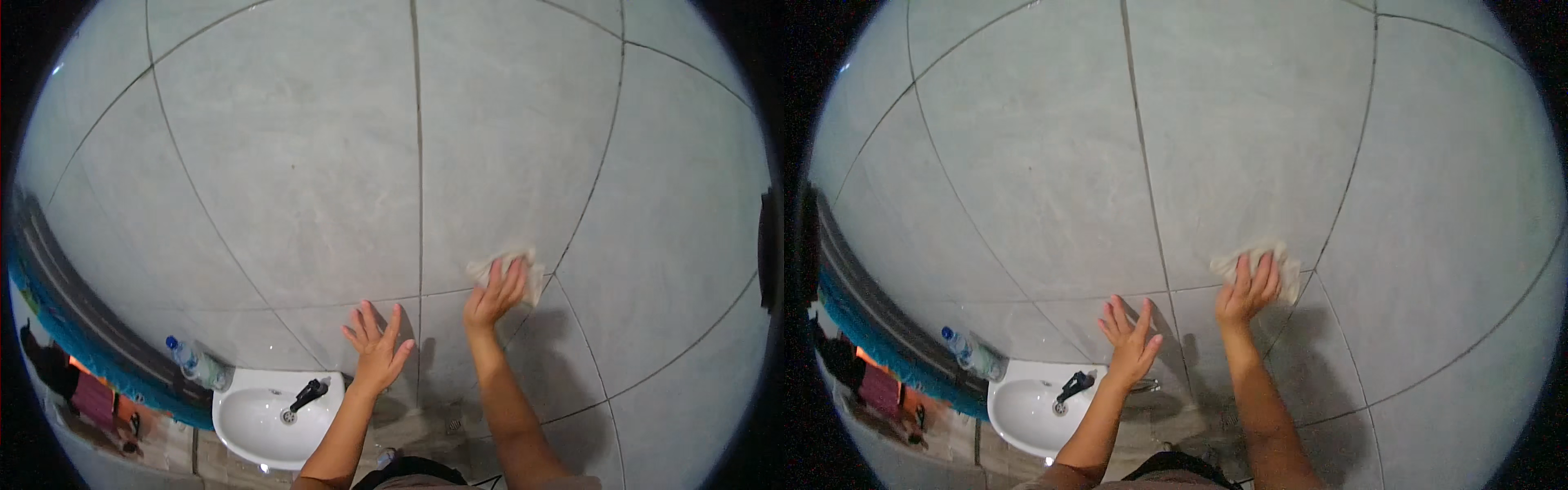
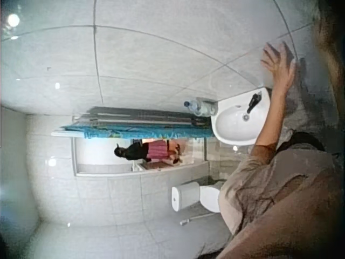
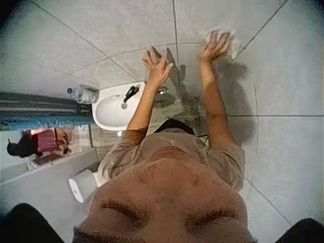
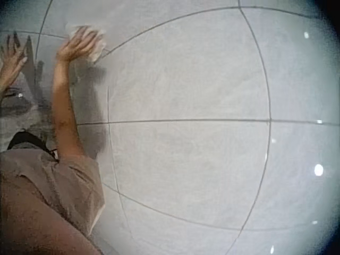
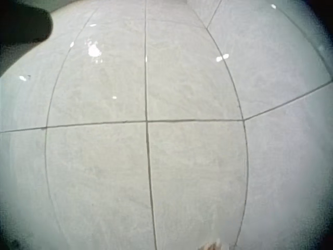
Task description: The person wipes the tiled bathroom walls with a cloth, repeatedly rinsing and wringing the cloth at the sink. They clean multiple wall sections around the shower area and near the toilet, using circular and vertical motions.
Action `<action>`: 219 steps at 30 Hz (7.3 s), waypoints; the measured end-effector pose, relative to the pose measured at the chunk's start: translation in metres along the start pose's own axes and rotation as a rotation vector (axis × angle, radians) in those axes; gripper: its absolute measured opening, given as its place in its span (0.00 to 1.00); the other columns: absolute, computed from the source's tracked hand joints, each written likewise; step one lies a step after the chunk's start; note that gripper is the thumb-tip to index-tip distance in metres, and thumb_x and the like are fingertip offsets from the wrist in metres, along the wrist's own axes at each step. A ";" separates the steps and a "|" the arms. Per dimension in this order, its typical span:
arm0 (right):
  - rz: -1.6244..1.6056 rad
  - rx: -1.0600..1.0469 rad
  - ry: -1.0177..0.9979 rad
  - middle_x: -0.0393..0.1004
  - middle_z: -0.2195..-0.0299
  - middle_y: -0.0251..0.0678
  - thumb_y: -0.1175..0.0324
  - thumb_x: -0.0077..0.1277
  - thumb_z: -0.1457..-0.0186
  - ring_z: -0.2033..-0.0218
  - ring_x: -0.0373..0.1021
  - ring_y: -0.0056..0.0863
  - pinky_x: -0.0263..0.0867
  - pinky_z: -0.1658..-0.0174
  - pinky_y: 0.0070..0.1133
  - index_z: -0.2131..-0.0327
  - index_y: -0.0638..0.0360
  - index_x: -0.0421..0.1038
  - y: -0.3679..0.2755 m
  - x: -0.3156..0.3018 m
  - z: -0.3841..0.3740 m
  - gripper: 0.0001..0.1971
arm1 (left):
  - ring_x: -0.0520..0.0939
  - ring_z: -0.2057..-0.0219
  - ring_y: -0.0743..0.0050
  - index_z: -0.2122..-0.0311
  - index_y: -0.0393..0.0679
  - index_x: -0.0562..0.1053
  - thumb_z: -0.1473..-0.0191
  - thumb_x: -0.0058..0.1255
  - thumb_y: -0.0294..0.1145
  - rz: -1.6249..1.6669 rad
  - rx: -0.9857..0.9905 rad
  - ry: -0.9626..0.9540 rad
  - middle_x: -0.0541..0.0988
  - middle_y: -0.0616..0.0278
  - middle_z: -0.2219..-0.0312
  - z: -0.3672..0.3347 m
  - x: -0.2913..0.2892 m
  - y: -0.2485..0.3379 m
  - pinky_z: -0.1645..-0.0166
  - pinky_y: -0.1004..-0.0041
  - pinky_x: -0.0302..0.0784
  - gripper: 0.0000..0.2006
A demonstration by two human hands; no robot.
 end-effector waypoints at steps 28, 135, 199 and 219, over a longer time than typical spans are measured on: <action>-1.741 2.223 -0.063 0.63 0.48 0.43 0.63 0.40 0.51 0.46 0.59 0.41 0.51 0.41 0.36 0.48 0.64 0.58 -0.204 -0.206 0.356 0.26 | 0.45 0.38 0.45 0.41 0.52 0.59 0.41 0.34 0.44 0.448 -0.055 -0.379 0.46 0.49 0.38 0.284 -0.071 -0.078 0.37 0.59 0.40 0.23; 0.047 1.659 -0.659 0.72 0.60 0.48 0.73 0.46 0.50 0.60 0.70 0.43 0.66 0.59 0.33 0.58 0.64 0.70 -0.089 0.013 0.466 0.14 | 0.33 0.38 0.36 0.39 0.58 0.56 0.50 0.48 0.47 -0.075 0.263 -0.121 0.36 0.52 0.37 0.087 -0.085 -0.135 0.46 0.31 0.29 0.32; 0.809 0.450 -1.219 0.75 0.76 0.38 0.61 0.53 0.55 0.71 0.74 0.35 0.66 0.68 0.30 0.74 0.55 0.74 -0.336 0.012 0.301 0.09 | 0.72 0.52 0.64 0.49 0.46 0.63 0.41 0.38 0.44 2.070 -1.277 -1.117 0.72 0.61 0.54 0.279 0.087 -0.342 0.47 0.61 0.65 0.18; -0.078 1.419 -0.443 0.73 0.61 0.47 0.52 0.39 0.42 0.56 0.69 0.36 0.62 0.53 0.28 0.58 0.60 0.71 -0.342 -0.040 0.478 0.22 | 0.67 0.48 0.65 0.42 0.53 0.57 0.44 0.28 0.64 1.971 -1.125 -0.927 0.66 0.63 0.48 0.270 0.056 -0.343 0.44 0.62 0.62 0.32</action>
Point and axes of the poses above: each hand's wrist, its own z-axis away from the middle knuckle, its own x-axis out of the palm, y = z × x, the point moved 6 cm from there along -z, towards the middle knuckle
